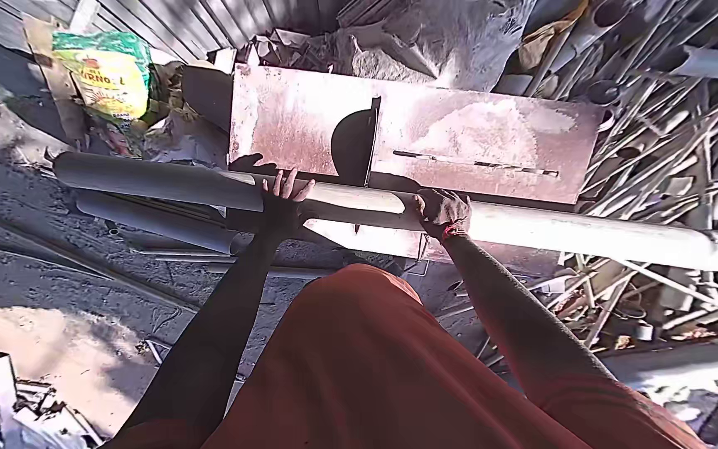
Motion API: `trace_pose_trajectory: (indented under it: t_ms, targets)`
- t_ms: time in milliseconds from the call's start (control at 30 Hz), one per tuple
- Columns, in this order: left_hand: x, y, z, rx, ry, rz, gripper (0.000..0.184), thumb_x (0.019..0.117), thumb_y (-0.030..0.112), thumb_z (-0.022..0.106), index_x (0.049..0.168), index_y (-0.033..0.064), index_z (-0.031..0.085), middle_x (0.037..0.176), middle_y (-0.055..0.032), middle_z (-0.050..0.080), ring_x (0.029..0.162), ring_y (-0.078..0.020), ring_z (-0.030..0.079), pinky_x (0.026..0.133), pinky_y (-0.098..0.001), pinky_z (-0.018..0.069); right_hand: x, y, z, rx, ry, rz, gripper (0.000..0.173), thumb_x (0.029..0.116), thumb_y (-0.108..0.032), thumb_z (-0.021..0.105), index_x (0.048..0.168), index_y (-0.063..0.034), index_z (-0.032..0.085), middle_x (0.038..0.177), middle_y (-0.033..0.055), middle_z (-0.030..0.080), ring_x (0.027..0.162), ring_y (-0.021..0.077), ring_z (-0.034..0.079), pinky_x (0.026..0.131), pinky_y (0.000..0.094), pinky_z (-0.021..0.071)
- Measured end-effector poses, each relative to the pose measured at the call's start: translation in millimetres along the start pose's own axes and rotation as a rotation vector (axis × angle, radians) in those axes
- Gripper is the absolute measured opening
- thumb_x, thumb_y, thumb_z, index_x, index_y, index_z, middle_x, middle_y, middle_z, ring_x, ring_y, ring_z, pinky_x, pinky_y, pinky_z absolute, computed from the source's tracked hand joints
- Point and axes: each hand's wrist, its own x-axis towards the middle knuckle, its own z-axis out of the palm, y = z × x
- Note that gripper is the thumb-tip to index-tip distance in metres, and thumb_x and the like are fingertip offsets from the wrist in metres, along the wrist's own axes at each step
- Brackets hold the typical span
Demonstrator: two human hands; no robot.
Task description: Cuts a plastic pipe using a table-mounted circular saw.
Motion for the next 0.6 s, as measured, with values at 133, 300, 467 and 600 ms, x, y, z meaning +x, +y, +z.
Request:
trace_pose_trajectory:
  t_ms: [133, 300, 467, 600]
  targets:
    - [-5, 10, 6, 0.015, 0.065, -0.047, 0.073, 0.096, 0.07, 0.049, 0.157, 0.0308, 0.042, 0.164, -0.0208, 0.033, 0.151, -0.0509, 0.026, 0.114, -0.0797, 0.01, 5, -9, -11, 0.022, -0.064, 0.067, 0.043, 0.1019, -0.049, 0.044, 0.121, -0.022, 0.071, 0.121, 0.0068, 0.073, 0.118, 0.0292, 0.066, 0.102, 0.0608, 0.0444]
    - [7, 3, 5, 0.003, 0.008, -0.055, 0.114, 0.0719, 0.095, 0.05, 0.159, 0.0228, 0.038, 0.167, -0.018, 0.028, 0.153, -0.0494, 0.023, 0.114, -0.0783, 0.0114, 12, -6, -12, 0.071, -0.054, 0.086, 0.041, 0.1029, -0.05, 0.044, 0.121, -0.0248, 0.071, 0.118, 0.0045, 0.074, 0.114, 0.0267, 0.068, 0.103, 0.0584, 0.0454]
    - [20, 8, -6, -0.035, -0.137, -0.121, 0.12, 0.0641, 0.086, 0.07, 0.162, 0.0265, 0.033, 0.17, -0.0111, 0.025, 0.156, -0.0432, 0.019, 0.116, -0.077, 0.0083, 20, -5, -18, 0.084, -0.071, 0.098, 0.04, 0.1044, -0.047, 0.043, 0.123, -0.0231, 0.07, 0.118, 0.0081, 0.074, 0.113, 0.031, 0.069, 0.098, 0.0625, 0.0478]
    - [33, 11, -12, -0.089, -0.195, -0.167, 0.122, 0.061, 0.086, 0.071, 0.162, 0.0289, 0.033, 0.171, -0.0091, 0.022, 0.157, -0.0402, 0.017, 0.118, -0.0744, 0.0065, 21, -4, -24, 0.128, -0.076, 0.118, 0.037, 0.1051, -0.042, 0.047, 0.129, -0.0222, 0.067, 0.121, 0.0155, 0.072, 0.114, 0.0406, 0.067, 0.093, 0.0703, 0.0473]
